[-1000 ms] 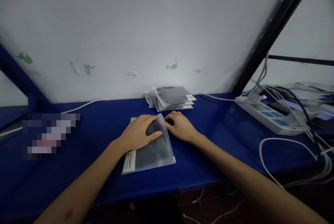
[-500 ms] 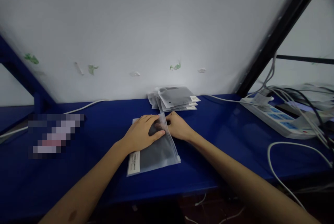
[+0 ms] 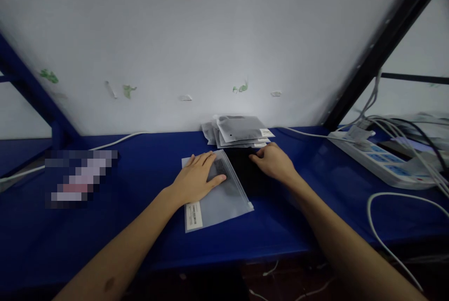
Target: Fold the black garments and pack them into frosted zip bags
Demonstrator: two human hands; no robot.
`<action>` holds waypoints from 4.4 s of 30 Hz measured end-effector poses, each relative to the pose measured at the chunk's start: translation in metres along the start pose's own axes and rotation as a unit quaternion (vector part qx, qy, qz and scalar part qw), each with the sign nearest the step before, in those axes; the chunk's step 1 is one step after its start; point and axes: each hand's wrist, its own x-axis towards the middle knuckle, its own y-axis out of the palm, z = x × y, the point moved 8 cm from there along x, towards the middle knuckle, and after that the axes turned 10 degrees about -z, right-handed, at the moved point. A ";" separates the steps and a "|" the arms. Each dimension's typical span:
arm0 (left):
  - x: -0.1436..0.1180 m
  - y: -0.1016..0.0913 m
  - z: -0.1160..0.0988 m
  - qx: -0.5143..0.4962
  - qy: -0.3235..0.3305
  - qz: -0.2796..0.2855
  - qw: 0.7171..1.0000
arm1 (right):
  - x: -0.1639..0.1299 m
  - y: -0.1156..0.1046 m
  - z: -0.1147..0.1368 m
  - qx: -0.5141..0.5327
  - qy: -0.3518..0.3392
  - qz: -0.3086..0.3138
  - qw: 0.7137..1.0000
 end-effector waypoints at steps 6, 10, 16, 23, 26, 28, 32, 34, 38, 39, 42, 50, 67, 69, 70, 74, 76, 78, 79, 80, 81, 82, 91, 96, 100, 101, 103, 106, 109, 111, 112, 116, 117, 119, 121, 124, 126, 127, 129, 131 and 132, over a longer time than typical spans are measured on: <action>-0.005 -0.009 0.010 0.006 0.029 0.016 0.999 | 0.001 -0.029 -0.007 -0.161 0.031 -0.085 0.983; -0.005 -0.020 0.017 0.027 0.036 0.030 0.999 | -0.007 -0.023 0.018 -0.127 0.038 -0.032 0.991; 0.000 -0.041 0.037 0.052 -0.041 -0.021 0.998 | -0.025 -0.006 0.076 -0.027 -0.128 0.058 0.990; -0.002 -0.050 0.053 0.072 -0.071 -0.048 0.994 | -0.038 -0.004 0.107 0.059 -0.205 0.094 0.972; -0.002 -0.047 0.053 0.075 -0.069 -0.045 0.994 | -0.038 -0.003 0.107 0.062 -0.200 0.090 0.974; -0.002 -0.046 0.053 0.076 -0.073 -0.041 0.994 | -0.037 -0.003 0.106 0.060 -0.195 0.085 0.975; -0.003 -0.045 0.051 0.071 -0.088 -0.036 0.993 | -0.037 -0.003 0.105 0.057 -0.190 0.079 0.977; -0.004 -0.046 0.052 0.074 -0.094 -0.039 0.992 | -0.036 -0.003 0.105 0.057 -0.188 0.079 0.977; -0.005 -0.045 0.053 0.096 -0.086 -0.039 0.991 | -0.036 -0.002 0.104 0.055 -0.182 0.081 0.978; -0.005 -0.045 0.054 0.102 -0.086 -0.037 0.990 | -0.037 -0.002 0.104 0.053 -0.180 0.082 0.979; -0.004 -0.046 0.055 0.114 -0.093 -0.037 0.988 | -0.037 -0.002 0.104 0.047 -0.179 0.081 0.979; -0.002 -0.043 0.022 0.049 -0.056 -0.047 0.996 | -0.037 -0.007 0.105 0.031 -0.174 0.029 0.984; -0.005 -0.027 0.008 0.020 -0.015 0.001 1.000 | -0.042 0.005 0.109 -0.076 -0.076 0.094 0.990; -0.005 -0.027 0.008 0.016 -0.012 -0.002 1.000 | -0.042 0.004 0.109 -0.079 -0.076 0.092 0.990; -0.005 -0.027 0.007 0.013 -0.011 -0.004 1.000 | -0.042 0.004 0.109 -0.080 -0.075 0.088 0.990; -0.004 -0.029 0.005 -0.005 -0.005 -0.012 1.000 | -0.041 0.001 0.108 -0.081 -0.065 0.071 0.992; -0.003 -0.030 0.002 -0.013 0.005 -0.017 1.000 | -0.041 0.000 0.104 -0.082 -0.045 0.066 0.993; -0.003 -0.031 -0.002 -0.020 0.022 -0.023 0.999 | -0.040 0.000 0.099 -0.080 -0.023 0.067 0.994; -0.003 -0.031 -0.004 -0.023 0.031 -0.025 0.999 | -0.040 0.000 0.097 -0.076 -0.013 0.067 0.995; -0.003 -0.031 -0.005 -0.027 0.038 -0.026 0.999 | -0.040 0.000 0.096 -0.069 -0.005 0.067 0.995; -0.003 -0.031 -0.006 -0.031 0.044 -0.027 0.998 | -0.039 0.000 0.095 -0.060 0.002 0.067 0.996; -0.003 -0.031 -0.007 -0.036 0.048 -0.027 0.998 | -0.039 -0.001 0.094 -0.049 0.011 0.066 0.997; -0.003 -0.036 -0.009 0.004 0.081 -0.012 0.997 | -0.025 -0.022 0.055 0.241 0.130 0.017 0.962; 0.001 -0.045 0.010 0.098 0.012 -0.057 0.994 | -0.019 -0.059 -0.042 0.216 0.222 -0.068 0.948; 0.001 -0.047 0.020 0.134 -0.015 -0.074 0.988 | -0.021 -0.083 -0.083 -0.046 0.179 -0.082 0.979; 0.001 -0.048 0.020 0.141 -0.015 -0.079 0.987 | -0.020 -0.086 -0.080 -0.084 0.143 -0.100 0.981; 0.001 -0.050 0.017 0.144 -0.006 -0.090 0.985 | -0.020 -0.084 -0.062 -0.102 0.057 -0.120 0.986; 0.001 -0.048 0.010 0.112 0.022 -0.086 0.990 | -0.020 -0.059 -0.032 -0.082 -0.039 -0.066 0.994; 0.000 -0.041 0.008 0.086 0.046 -0.053 0.994 | -0.022 -0.038 -0.023 -0.111 -0.050 -0.013 0.992; -0.001 -0.037 0.010 0.088 0.050 -0.039 0.994 | -0.023 -0.032 -0.028 -0.117 -0.038 -0.004 0.992; -0.001 -0.037 0.011 0.092 0.048 -0.036 0.994 | -0.024 -0.031 -0.031 -0.109 -0.034 -0.004 0.994; 0.000 -0.037 0.014 0.112 0.032 -0.032 0.993 | -0.028 -0.032 -0.038 -0.063 -0.025 -0.016 0.998; 0.000 -0.038 0.015 0.116 0.027 -0.032 0.992 | -0.029 -0.032 -0.038 -0.055 -0.025 -0.016 0.998; 0.000 -0.040 0.017 0.121 0.014 -0.037 0.992 | -0.030 -0.031 -0.036 -0.043 -0.026 -0.014 0.999; 0.001 -0.043 0.020 0.123 0.002 -0.045 0.991 | -0.032 -0.030 -0.033 -0.035 -0.029 -0.013 0.999; 0.000 -0.045 0.022 0.131 -0.012 -0.053 0.990 | -0.033 -0.030 -0.028 -0.028 -0.033 -0.014 0.999; 0.000 -0.045 0.024 0.137 -0.018 -0.056 0.989 | -0.033 -0.030 -0.027 -0.024 -0.034 -0.014 0.999; 0.000 -0.045 0.024 0.140 -0.019 -0.055 0.988 | -0.034 -0.030 -0.026 -0.021 -0.035 -0.014 0.999; 0.000 -0.045 0.024 0.145 -0.020 -0.054 0.988 | -0.034 -0.030 -0.025 -0.017 -0.037 -0.012 0.999; 0.000 -0.045 0.025 0.147 -0.023 -0.053 0.988 | -0.035 -0.029 -0.024 -0.015 -0.037 -0.010 0.999; 0.001 -0.045 0.025 0.147 -0.025 -0.054 0.987 | -0.036 -0.029 -0.024 -0.015 -0.036 -0.010 0.999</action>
